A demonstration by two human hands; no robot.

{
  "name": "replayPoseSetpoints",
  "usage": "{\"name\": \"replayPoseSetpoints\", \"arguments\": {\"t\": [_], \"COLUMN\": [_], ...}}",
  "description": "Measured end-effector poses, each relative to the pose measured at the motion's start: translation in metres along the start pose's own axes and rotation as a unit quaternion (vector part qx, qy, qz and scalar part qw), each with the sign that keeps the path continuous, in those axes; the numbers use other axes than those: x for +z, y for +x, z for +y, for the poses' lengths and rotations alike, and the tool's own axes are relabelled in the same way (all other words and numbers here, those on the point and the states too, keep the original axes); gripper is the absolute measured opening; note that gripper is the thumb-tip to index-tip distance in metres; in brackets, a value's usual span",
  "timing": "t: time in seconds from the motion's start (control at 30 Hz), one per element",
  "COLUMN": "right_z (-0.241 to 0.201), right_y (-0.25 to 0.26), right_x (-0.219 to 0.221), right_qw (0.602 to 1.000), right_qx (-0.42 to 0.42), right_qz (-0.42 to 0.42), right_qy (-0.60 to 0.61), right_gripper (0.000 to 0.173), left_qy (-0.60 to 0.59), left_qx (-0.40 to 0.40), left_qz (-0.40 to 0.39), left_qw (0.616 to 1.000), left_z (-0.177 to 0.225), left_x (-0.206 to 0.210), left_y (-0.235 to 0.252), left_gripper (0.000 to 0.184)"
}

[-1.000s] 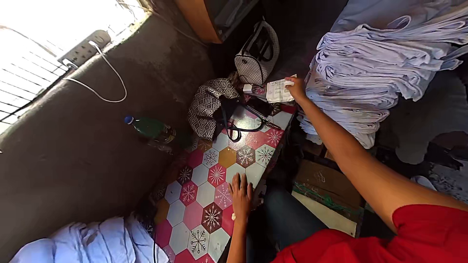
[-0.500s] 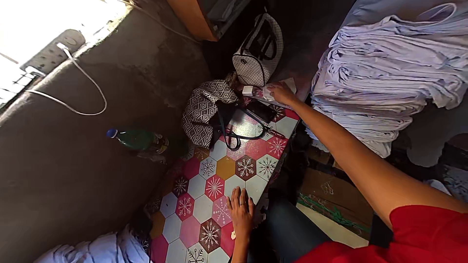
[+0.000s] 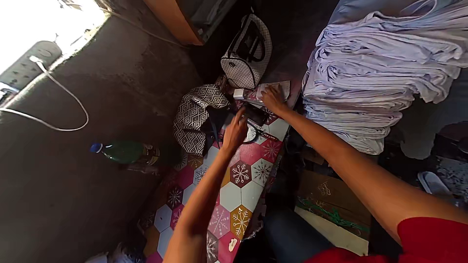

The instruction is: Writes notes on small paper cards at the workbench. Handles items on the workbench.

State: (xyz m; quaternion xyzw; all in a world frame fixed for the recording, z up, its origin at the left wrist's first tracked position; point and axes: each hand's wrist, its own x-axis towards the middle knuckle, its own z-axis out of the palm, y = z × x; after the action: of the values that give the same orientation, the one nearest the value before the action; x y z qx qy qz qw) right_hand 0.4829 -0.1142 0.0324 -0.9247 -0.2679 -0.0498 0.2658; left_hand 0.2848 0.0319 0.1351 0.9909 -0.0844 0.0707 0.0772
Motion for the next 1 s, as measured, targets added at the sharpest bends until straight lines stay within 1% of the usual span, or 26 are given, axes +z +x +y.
{"name": "replayPoseSetpoints", "arguments": {"t": [0.03, 0.1, 0.17, 0.23, 0.3, 0.4, 0.47, 0.6, 0.7, 0.77, 0.87, 0.93, 1.0], "right_z": [0.004, 0.009, 0.01, 0.015, 0.026, 0.03, 0.032, 0.035, 0.034, 0.031, 0.027, 0.027, 0.027], "right_y": [-0.002, -0.002, 0.0, 0.005, 0.011, 0.015, 0.018, 0.03, 0.041, 0.05, 0.054, 0.05, 0.045], "right_x": [0.003, 0.007, 0.003, 0.002, 0.003, -0.001, -0.001, 0.002, 0.003, 0.002, 0.0, -0.001, -0.002], "right_qw": [1.0, 1.0, 0.999, 0.997, 0.995, 0.991, 0.988, 0.986, 0.985, 0.986, 0.989, 0.986, 0.981], "right_qx": [-0.01, -0.023, -0.029, -0.052, -0.09, -0.12, -0.133, -0.151, -0.158, -0.158, -0.148, -0.163, -0.185], "right_qz": [-0.005, -0.009, -0.036, -0.047, -0.045, -0.064, -0.073, -0.077, -0.076, -0.046, -0.02, -0.001, 0.049], "right_qy": [-0.008, -0.017, -0.014, -0.011, -0.016, -0.016, -0.014, 0.003, 0.004, 0.012, -0.015, -0.031, -0.019], "right_gripper": [0.044, 0.046, 0.046, 0.046, 0.045, 0.046, 0.046, 0.044, 0.042, 0.037, 0.033, 0.031, 0.029], "left_qy": [0.027, 0.089, 0.137, 0.166, 0.181, 0.205, 0.205, 0.171, 0.158, 0.162, 0.185, 0.18, 0.139], "left_qx": [0.024, 0.041, 0.055, 0.054, 0.035, 0.024, 0.026, -0.021, -0.037, -0.039, -0.006, 0.005, -0.007], "left_qz": [-0.005, -0.046, -0.066, -0.069, -0.074, -0.068, -0.075, -0.049, -0.058, -0.066, -0.091, -0.095, -0.083], "left_qw": [0.999, 0.994, 0.987, 0.982, 0.98, 0.976, 0.975, 0.984, 0.985, 0.984, 0.979, 0.979, 0.987], "left_z": [-0.009, -0.018, -0.019, -0.022, -0.025, -0.027, -0.029, -0.038, -0.042, -0.039, -0.033, -0.031, -0.028], "left_x": [-0.001, -0.008, -0.014, -0.011, -0.004, -0.003, -0.012, -0.037, -0.048, -0.044, -0.027, -0.017, -0.018], "left_y": [0.042, 0.114, 0.166, 0.203, 0.226, 0.239, 0.242, 0.251, 0.254, 0.25, 0.241, 0.232, 0.213], "left_gripper": [0.041, 0.057, 0.07, 0.071, 0.061, 0.034, 0.029, 0.031, 0.033, 0.032, 0.033, 0.038, 0.055]}}
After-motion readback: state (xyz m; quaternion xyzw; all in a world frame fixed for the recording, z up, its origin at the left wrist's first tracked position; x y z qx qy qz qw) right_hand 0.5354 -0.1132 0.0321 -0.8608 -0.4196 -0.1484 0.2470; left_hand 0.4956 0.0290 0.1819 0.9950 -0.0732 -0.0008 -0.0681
